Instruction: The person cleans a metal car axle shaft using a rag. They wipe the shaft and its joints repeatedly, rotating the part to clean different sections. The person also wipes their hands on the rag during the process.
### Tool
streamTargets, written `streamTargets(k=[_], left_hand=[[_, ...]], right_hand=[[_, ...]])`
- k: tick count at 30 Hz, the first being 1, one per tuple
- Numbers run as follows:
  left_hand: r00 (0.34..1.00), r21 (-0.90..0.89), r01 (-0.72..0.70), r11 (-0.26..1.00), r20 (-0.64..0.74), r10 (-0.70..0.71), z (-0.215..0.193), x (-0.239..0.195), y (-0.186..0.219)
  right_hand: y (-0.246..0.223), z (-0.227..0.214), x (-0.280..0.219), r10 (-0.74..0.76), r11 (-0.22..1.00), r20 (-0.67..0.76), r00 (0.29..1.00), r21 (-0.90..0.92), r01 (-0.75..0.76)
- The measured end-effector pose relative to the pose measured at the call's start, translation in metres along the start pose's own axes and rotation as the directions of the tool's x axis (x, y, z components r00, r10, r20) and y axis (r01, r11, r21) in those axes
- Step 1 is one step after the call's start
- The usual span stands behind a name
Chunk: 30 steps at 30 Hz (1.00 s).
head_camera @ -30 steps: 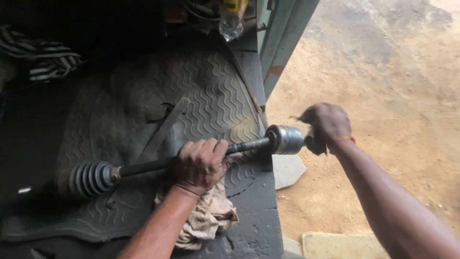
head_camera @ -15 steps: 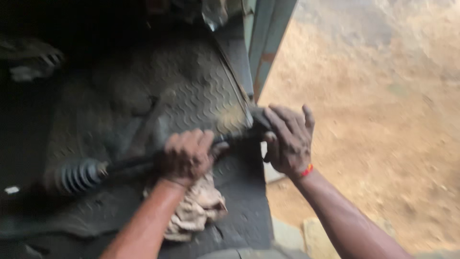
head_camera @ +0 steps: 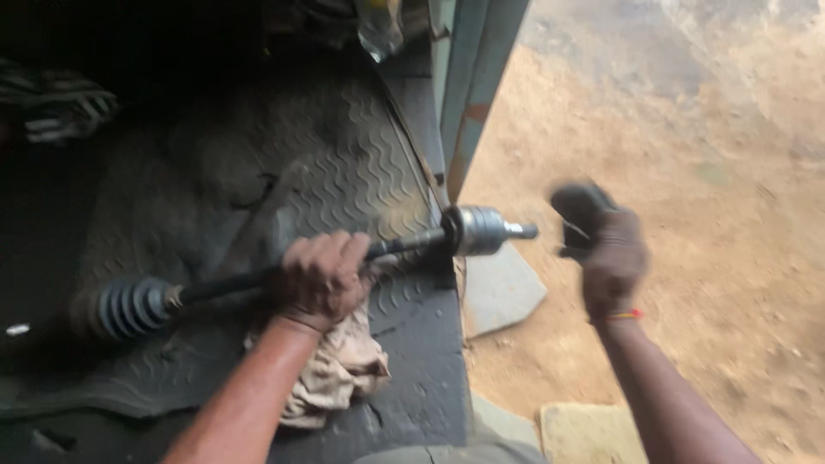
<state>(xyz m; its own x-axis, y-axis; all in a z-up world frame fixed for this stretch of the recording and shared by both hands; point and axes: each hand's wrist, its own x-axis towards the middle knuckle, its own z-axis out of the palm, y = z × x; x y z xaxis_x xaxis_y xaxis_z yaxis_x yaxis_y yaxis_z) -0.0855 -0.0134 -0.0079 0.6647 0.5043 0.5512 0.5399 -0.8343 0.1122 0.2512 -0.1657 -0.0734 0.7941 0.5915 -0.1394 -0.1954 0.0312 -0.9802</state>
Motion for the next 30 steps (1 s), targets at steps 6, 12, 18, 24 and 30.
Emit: streamTargets(k=[6, 12, 18, 24, 30], left_hand=[[1.000, 0.014, 0.015, 1.000, 0.001, -0.015, -0.005, 0.001, 0.006], [1.000, -0.006, -0.001, 1.000, 0.001, 0.001, -0.005, 0.000, 0.006], [1.000, -0.017, 0.001, 1.000, 0.007, -0.001, -0.004, 0.000, 0.004], [1.000, -0.010, 0.022, 1.000, -0.009, -0.022, -0.001, -0.002, 0.005], [0.999, -0.019, 0.032, 0.999, -0.009, -0.032, 0.001, -0.004, 0.003]], right_hand=[[0.005, 0.048, -0.028, -0.551, -0.068, 0.770, 0.322, -0.426, 0.902], [0.004, 0.052, 0.004, -0.356, 0.027, 0.832, 0.425, -0.445, 0.895], [-0.059, 0.084, -0.010, 0.366, 0.404, 0.524, 0.769, -0.834, 0.376], [-0.079, 0.087, -0.004, 0.502, 0.589, 0.512, 0.697, -0.793, 0.158], [-0.045, 0.018, 0.004, 0.413, 0.489, 0.113, 0.904, -0.864, -0.115]])
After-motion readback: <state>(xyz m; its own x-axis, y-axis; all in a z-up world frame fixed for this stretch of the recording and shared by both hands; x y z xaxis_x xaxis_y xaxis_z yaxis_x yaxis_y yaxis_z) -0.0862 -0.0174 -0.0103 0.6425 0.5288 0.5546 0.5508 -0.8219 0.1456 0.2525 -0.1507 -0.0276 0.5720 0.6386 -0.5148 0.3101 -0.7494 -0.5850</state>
